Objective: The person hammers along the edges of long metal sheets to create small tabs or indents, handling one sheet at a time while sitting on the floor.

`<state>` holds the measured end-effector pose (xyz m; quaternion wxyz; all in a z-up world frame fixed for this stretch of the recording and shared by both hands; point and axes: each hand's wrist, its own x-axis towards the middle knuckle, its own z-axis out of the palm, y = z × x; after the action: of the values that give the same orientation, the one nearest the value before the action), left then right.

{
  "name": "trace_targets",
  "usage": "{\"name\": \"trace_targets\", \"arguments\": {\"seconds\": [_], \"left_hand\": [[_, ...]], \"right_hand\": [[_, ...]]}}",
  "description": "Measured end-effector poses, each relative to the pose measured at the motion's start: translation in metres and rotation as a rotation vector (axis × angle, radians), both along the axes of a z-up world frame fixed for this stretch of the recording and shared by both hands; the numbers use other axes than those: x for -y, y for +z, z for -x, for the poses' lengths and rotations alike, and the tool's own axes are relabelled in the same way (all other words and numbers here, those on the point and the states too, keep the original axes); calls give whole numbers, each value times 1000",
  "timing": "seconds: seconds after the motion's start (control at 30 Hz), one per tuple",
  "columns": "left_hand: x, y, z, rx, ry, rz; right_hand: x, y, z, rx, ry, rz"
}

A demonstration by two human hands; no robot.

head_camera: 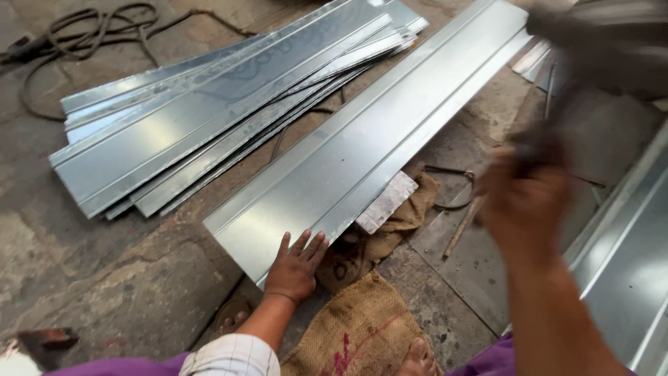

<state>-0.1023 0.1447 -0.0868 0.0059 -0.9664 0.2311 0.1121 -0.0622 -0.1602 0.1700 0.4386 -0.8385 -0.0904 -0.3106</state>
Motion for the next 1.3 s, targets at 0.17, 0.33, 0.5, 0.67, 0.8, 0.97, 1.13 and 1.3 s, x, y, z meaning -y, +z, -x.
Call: {"name": "trace_targets", "arguments": {"seconds": [0.17,0.33,0.5,0.67,0.8,0.97,1.13,1.3], "left_hand": [[2,3,0,4,-1,-6],[4,5,1,-8,-1,6],[1,-5,-1,30,22,11],[-2,-3,0,61,-2,-15],[-1,2,0,24,-24,1],[-4,-7,3,163,-23,77],[-9,-22,2,215,-5,98],[-10,-16,5,216,3,148]], "right_hand": [[0,-85,-29,167,80,-32],[-20,-125,-19,-1074,-239,364],[-11,-14,-11,-399,-222,340],[9,-24,-13,333,87,-99],[-3,-128,-26,-488,-124,257],[-13,-92,-21,-475,-166,206],[8,4,-8,-2,-42,77],[7,-64,-29,191,55,-92]]}}
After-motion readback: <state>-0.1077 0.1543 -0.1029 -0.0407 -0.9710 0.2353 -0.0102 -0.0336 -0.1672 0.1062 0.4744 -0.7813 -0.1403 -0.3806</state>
